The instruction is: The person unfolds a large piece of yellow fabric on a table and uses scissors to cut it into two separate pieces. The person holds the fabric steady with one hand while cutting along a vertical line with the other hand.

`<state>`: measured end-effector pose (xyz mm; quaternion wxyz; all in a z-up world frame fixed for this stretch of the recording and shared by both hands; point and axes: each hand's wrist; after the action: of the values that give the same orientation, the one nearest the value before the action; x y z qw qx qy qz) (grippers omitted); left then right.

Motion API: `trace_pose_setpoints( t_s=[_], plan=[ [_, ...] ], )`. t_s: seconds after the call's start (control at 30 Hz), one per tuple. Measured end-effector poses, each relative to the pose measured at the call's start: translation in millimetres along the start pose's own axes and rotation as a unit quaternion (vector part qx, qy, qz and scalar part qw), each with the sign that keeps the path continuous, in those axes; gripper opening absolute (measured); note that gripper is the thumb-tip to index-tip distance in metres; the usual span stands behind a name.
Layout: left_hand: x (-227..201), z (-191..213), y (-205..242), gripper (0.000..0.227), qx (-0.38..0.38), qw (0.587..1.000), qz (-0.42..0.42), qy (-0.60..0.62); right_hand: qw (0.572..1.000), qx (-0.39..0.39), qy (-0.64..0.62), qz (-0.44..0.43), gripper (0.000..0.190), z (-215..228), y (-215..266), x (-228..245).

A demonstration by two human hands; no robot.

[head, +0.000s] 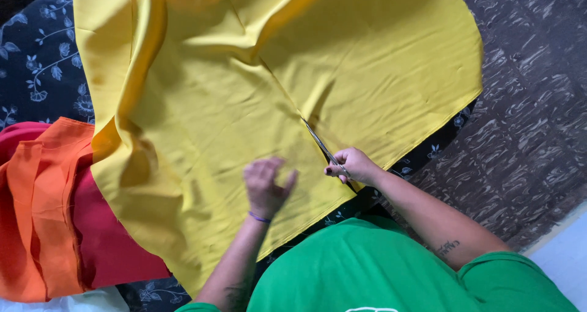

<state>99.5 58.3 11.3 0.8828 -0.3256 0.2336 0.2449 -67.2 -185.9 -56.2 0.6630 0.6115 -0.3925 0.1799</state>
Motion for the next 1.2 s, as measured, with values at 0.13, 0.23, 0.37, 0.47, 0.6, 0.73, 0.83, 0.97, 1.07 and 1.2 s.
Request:
trace_pose_setpoints(
  t_s=[0.13, 0.23, 0.37, 0.47, 0.6, 0.73, 0.83, 0.97, 1.07, 1.2],
  plan=[
    [125.1, 83.2, 6.1, 0.077, -0.075, 0.93, 0.185, -0.308, 0.998, -0.007, 0.067, -0.001, 0.042, 5.2, 24.6, -3.6],
    [177.1, 150.9, 12.6, 0.113, -0.053, 0.783, 0.378, -0.491, 0.995, 0.006, 0.093, -0.042, 0.041, 3.7, 47.2, 7.7],
    [204.5, 189.5, 31.1, 0.079, -0.077, 0.774, 0.416, -0.472, 0.981, -0.024, 0.186, -0.049, 0.04, -1.6, 67.5, 12.7],
    [224.4, 195.6, 52.6, 0.037, -0.115, 0.818, 0.343, -0.447, 0.982, -0.029, 0.179, -0.046, 0.038, 3.0, 70.4, 1.2],
    [224.7, 216.1, 64.2, 0.013, -0.186, 0.838, 0.314, -0.406, 0.979, -0.02, 0.199, -0.035, 0.035, 9.0, 78.3, 7.7],
    [236.8, 238.2, 81.9, 0.019, -0.215, 0.812, 0.324, -0.435, 0.979, 0.004, 0.202, -0.022, 0.036, 18.6, 75.1, 19.2],
    [218.4, 235.1, 79.1, 0.021, -0.215, 0.795, 0.354, -0.444, 0.979, 0.032, 0.199, -0.035, 0.038, 24.5, 63.9, 24.0],
    [157.4, 185.9, 44.5, 0.071, -0.163, 0.833, 0.298, -0.436, 0.992, 0.061, 0.107, -0.02, 0.046, 19.1, 40.9, 13.3],
    [98.6, 102.8, 21.0, 0.071, -0.12, 0.91, 0.192, -0.348, 0.998, 0.066, 0.017, -0.014, 0.047, 13.3, 21.7, 3.2],
    [14.0, -12.4, -1.5, 0.066, -0.004, 0.982, 0.094, -0.167, 0.995, 0.093, -0.018, -0.01, 0.042, 9.2, 5.0, 0.3]
  ],
)
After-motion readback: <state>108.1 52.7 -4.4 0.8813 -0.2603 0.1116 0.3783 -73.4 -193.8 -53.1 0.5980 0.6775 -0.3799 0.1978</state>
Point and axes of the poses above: each hand's wrist, its own y-axis away from the middle knuckle, its own z-axis out of the back of the hand, x = y × z, and after that the axes turned 1 degree about -y, right-handed
